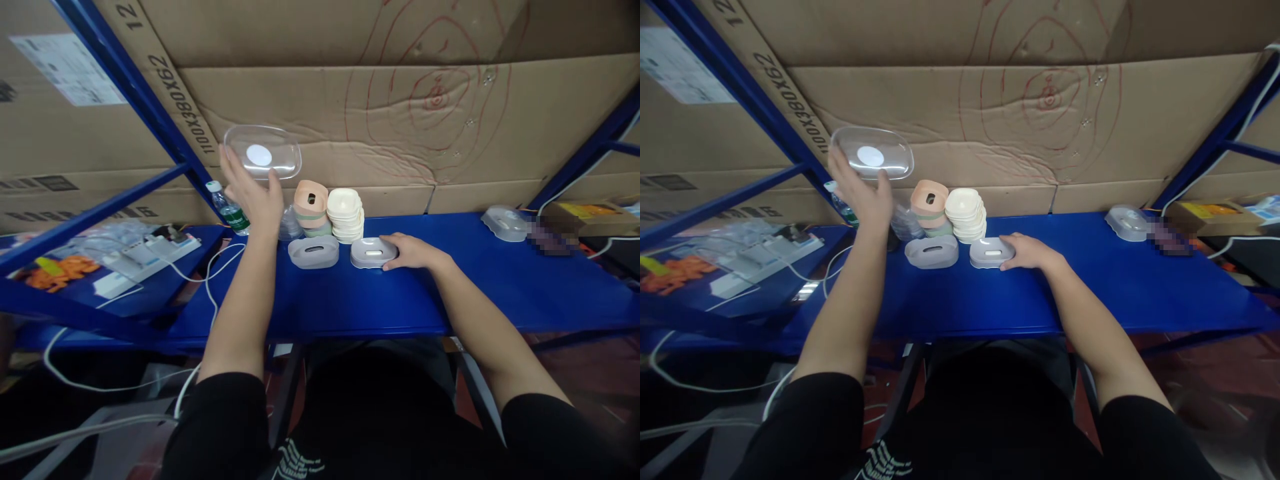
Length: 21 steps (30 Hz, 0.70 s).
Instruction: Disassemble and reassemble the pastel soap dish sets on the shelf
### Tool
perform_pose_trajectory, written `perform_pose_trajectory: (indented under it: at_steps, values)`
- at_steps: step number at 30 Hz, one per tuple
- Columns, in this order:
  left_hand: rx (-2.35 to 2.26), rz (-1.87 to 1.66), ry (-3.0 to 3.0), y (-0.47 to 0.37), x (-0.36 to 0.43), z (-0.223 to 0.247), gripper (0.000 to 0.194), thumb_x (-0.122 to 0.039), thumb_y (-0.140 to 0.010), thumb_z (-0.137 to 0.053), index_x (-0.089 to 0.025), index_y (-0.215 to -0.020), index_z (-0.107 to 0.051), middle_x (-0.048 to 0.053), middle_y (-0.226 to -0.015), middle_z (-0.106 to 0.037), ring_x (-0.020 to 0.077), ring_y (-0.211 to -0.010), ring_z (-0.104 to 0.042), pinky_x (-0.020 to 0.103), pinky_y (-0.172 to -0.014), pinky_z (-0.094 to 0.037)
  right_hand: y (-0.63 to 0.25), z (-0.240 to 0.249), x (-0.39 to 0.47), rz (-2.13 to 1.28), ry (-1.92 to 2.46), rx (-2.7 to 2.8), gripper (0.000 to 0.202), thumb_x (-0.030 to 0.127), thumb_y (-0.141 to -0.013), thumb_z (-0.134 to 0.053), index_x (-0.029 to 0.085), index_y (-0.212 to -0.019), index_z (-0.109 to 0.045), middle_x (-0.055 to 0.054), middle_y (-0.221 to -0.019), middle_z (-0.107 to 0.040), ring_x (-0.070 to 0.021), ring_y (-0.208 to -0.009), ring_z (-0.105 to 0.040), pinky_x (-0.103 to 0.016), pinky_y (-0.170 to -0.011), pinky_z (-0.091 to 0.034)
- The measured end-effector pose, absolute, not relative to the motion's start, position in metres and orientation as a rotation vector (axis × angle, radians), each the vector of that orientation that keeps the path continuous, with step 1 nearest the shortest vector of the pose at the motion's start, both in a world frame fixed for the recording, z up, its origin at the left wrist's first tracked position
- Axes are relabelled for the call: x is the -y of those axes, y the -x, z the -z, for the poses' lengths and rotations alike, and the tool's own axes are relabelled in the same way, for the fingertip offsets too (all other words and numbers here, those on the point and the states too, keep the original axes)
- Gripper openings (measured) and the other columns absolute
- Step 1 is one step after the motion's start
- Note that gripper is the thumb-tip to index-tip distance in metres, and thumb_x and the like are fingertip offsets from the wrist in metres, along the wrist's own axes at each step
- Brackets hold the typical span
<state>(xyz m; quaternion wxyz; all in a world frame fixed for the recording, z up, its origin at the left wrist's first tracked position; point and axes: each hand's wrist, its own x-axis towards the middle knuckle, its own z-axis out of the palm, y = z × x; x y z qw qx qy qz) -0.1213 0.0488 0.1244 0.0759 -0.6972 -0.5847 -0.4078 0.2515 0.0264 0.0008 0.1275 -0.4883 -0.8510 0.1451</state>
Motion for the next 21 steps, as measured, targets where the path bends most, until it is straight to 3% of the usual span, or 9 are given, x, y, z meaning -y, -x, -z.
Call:
perform_pose_trajectory:
  at_steps: [5,8,10,14,18,21]
  values:
    - [1.721,1.613,1.915,0.092,-0.030,-0.104,0.083,-0.047,-0.097,-0.061,-0.026,-0.168,-0.024,0.016,-0.172,-0.030,0.0365,-0.163,-0.015,0.064,-0.129,-0.021,-0.252,-0.011,-0.021,-0.353,1.410,2.445,0.101,0.074,-0.068,-0.083,0.023,-0.152,-0.057,-0.017,-0.146,-0.063,-0.0416,-0.131,-0.062,-0.059,-0.109,-0.049]
    - [1.607,1.772,1.877,0.059,-0.020,-0.069,0.085,-0.044,-0.100,-0.056,-0.025,-0.170,-0.012,0.017,-0.175,-0.021,0.0339,-0.164,-0.011,0.061,-0.130,-0.021,-0.249,-0.020,-0.017,-0.266,1.316,2.313,0.083,0.071,-0.080,-0.075,0.021,-0.145,-0.063,-0.018,-0.139,-0.068,-0.0389,-0.125,-0.066,-0.057,-0.107,-0.051]
    - [1.512,1.798,2.015,0.036,-0.015,-0.043,0.087,-0.046,-0.099,-0.058,-0.026,-0.170,-0.011,0.017,-0.175,-0.020,0.0352,-0.163,-0.017,0.060,-0.129,-0.027,-0.244,-0.025,-0.014,-0.305,1.190,2.177,0.069,0.067,-0.091,-0.066,0.022,-0.143,-0.064,-0.015,-0.131,-0.073,-0.0340,-0.119,-0.070,-0.054,-0.104,-0.054]
    - [1.266,1.701,2.419,0.004,-0.010,-0.006,0.083,-0.047,-0.098,-0.062,-0.026,-0.166,-0.019,0.021,-0.174,-0.021,0.0341,-0.142,-0.055,0.052,-0.115,-0.049,-0.236,-0.027,-0.013,-0.527,1.030,1.917,0.060,0.064,-0.099,-0.055,0.022,-0.141,-0.062,-0.010,-0.113,-0.079,-0.0263,-0.099,-0.076,-0.047,-0.096,-0.059]
    - [1.170,1.689,2.593,0.000,-0.010,0.005,0.056,-0.044,-0.099,-0.063,-0.022,-0.147,-0.043,0.023,-0.168,-0.036,0.0330,-0.142,-0.056,0.051,-0.114,-0.050,-0.238,-0.024,-0.020,-0.619,0.993,1.757,0.057,0.067,-0.093,-0.060,0.023,-0.127,-0.068,-0.009,-0.103,-0.080,-0.0240,-0.085,-0.075,-0.042,-0.078,-0.063]
    - [1.260,1.806,2.670,0.005,-0.011,0.008,0.045,-0.043,-0.105,-0.052,-0.022,-0.142,-0.041,0.023,-0.156,-0.053,0.0282,-0.137,-0.062,0.048,-0.110,-0.053,-0.244,-0.023,-0.024,-0.532,1.007,1.755,0.051,0.066,-0.094,-0.059,0.024,-0.121,-0.070,-0.008,-0.107,-0.079,-0.0246,-0.088,-0.075,-0.040,-0.076,-0.063]
